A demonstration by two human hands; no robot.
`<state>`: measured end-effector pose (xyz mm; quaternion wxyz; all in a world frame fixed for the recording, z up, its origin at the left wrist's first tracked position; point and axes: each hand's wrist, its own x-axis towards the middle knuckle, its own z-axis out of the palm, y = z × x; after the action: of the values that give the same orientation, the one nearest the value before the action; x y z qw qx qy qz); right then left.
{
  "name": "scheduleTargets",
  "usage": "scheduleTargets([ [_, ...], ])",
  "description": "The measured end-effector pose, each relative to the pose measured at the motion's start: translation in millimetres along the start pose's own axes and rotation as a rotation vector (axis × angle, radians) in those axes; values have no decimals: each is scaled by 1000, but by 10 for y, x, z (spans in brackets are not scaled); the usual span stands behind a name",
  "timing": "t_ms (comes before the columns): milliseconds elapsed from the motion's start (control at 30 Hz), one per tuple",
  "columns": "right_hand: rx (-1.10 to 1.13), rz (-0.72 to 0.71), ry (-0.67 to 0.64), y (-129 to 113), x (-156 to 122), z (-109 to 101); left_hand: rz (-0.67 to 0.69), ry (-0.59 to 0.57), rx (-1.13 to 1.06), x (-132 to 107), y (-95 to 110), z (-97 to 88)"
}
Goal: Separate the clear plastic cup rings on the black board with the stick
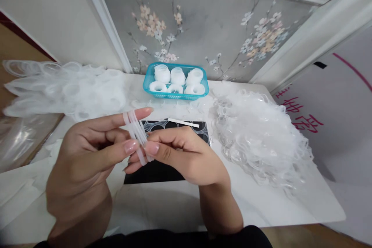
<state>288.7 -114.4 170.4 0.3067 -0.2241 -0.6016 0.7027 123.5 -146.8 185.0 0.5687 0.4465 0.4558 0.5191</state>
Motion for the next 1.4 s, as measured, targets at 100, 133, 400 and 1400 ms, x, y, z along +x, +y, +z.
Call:
scheduleTargets([
  [100,27,2,1,5,0,-4,4,8,-3,-7,2,3],
  [133,34,4,1,9,-1,-4,7,15,-1,-10,4,4],
  [400,72,-68,-10,46,17,-6,13,19,-21,-21,24,5],
  [1400,-6,-80,-20,-6,18,-9,15,-39,17,-5,1,-120],
])
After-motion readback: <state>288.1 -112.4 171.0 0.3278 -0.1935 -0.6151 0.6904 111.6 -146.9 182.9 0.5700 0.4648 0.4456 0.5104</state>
